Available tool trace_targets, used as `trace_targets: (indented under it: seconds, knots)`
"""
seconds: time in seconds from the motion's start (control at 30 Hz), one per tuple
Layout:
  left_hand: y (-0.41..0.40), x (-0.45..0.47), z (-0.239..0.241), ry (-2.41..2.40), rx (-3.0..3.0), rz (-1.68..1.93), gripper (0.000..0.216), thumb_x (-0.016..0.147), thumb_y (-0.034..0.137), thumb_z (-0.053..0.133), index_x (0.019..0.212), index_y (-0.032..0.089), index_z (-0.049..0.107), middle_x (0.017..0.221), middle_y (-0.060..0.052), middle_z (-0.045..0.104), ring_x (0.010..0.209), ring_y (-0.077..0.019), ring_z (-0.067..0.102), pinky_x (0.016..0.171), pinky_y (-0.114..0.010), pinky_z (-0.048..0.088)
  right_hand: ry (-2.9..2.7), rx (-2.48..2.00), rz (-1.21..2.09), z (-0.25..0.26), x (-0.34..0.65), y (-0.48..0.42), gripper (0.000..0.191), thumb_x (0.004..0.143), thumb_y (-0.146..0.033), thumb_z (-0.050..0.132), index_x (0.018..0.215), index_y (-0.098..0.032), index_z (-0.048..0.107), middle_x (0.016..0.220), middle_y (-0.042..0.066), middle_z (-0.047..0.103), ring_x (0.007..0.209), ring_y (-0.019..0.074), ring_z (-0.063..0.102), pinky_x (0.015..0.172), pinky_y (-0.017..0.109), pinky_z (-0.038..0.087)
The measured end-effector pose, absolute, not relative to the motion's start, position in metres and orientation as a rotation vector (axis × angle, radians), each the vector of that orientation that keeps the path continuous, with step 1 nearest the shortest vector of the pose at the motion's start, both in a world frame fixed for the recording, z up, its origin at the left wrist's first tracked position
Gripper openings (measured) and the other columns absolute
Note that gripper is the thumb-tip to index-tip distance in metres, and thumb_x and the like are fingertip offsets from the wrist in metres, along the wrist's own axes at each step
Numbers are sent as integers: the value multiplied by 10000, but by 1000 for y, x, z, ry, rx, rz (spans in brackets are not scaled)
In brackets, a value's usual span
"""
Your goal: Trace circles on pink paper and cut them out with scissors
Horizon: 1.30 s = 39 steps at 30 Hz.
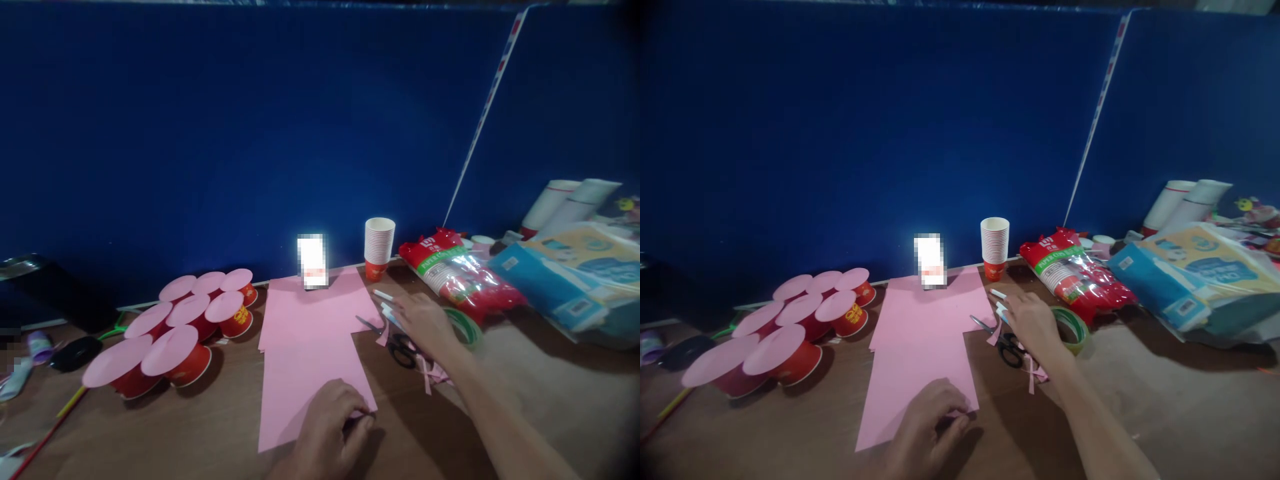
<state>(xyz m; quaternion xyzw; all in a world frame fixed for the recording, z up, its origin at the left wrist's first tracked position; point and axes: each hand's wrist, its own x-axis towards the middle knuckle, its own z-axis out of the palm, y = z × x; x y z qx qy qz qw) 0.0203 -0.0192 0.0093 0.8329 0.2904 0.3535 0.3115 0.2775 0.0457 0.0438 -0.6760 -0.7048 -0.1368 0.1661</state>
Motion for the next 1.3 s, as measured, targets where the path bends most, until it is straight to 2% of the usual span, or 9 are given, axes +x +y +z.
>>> trace_targets:
  seconds: [0.17,0.47,0.83,0.97,1.1,1.3]
  knots:
    - [-20,21,11,762,2213,939,101,790,139,532,847,196,592,783,-53,632,751,-172,551,683,-297,428,-2129,-2019,-400,33,272,47,122,806,-260,610,910,-197,621,852,73,678,879,242,563,717,298,395]
    - [-19,20,12,732,2246,945,117,795,153,525,863,204,605,781,-63,632,752,-185,554,684,-308,434,-2029,-2204,-567,29,272,48,174,829,-317,580,899,-164,623,872,116,666,826,273,577,616,312,382]
    - [-21,21,10,792,2245,946,88,775,161,548,836,197,599,767,-57,628,754,-187,543,673,-303,422,-2002,-2255,-593,29,272,47,260,839,-404,568,903,-158,621,874,124,666,831,278,584,620,317,384]
    - [-23,21,8,784,2288,934,85,803,193,521,837,196,599,768,-56,625,752,-180,550,683,-299,422,-2000,-2233,-573,29,270,46,259,830,-391,584,924,-152,617,886,126,663,832,273,577,641,320,378]
    - [-26,22,13,773,2389,861,90,811,243,518,772,192,582,733,-52,616,696,-168,538,626,-284,401,-1979,-2166,-593,32,269,45,229,858,-368,543,939,-165,614,900,117,660,862,267,559,670,325,373]
    - [-27,22,21,780,2503,772,119,795,221,529,679,199,537,658,-24,589,640,-152,522,583,-282,360,-1964,-2154,-608,33,269,44,206,857,-327,538,942,-159,622,892,123,669,878,273,548,676,329,365]
